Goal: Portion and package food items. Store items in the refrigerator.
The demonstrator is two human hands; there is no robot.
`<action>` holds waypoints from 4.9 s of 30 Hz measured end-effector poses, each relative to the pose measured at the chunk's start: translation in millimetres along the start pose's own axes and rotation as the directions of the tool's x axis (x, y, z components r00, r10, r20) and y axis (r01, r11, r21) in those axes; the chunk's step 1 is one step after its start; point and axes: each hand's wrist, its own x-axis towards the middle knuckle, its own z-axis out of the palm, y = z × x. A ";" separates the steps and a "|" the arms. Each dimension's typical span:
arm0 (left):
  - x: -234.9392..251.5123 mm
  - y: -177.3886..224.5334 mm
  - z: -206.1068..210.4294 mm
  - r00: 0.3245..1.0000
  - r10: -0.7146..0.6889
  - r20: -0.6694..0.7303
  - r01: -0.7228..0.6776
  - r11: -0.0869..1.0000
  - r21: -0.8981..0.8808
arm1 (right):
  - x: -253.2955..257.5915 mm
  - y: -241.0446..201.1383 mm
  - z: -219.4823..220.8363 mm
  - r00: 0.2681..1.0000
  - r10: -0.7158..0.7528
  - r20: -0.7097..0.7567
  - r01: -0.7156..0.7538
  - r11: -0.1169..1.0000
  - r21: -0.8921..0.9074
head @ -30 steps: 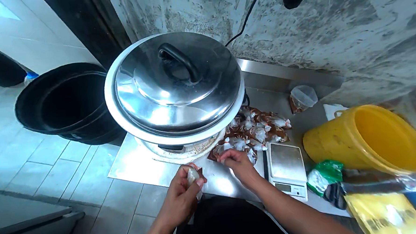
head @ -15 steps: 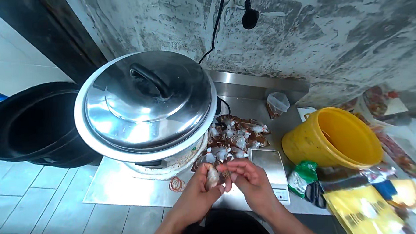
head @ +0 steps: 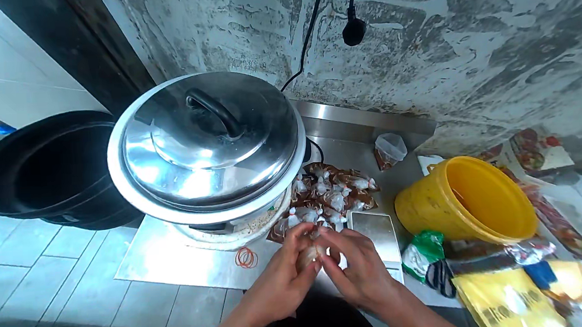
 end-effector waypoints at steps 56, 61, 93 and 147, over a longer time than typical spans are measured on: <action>-6.1 -13.0 -13.1 0.907 -0.250 -0.340 0.090 0.902 -0.423 | -16.4 -1.2 5.3 0.594 0.667 0.450 -0.804 0.510 0.306; -8.4 -29.0 -3.2 0.980 0.170 -0.098 -0.139 0.954 0.267 | 16.2 -5.1 -5.6 0.375 0.702 0.606 -0.885 0.076 0.460; -13.1 -50.9 -0.9 0.923 0.313 -0.223 -0.139 0.812 0.566 | 12.0 -27.6 7.6 0.426 0.707 0.565 -0.860 0.121 0.496; 144.2 -90.2 -5.7 0.994 -0.011 -0.113 0.048 0.942 0.333 | -27.6 91.0 -65.0 0.308 0.928 0.208 -0.745 0.099 0.660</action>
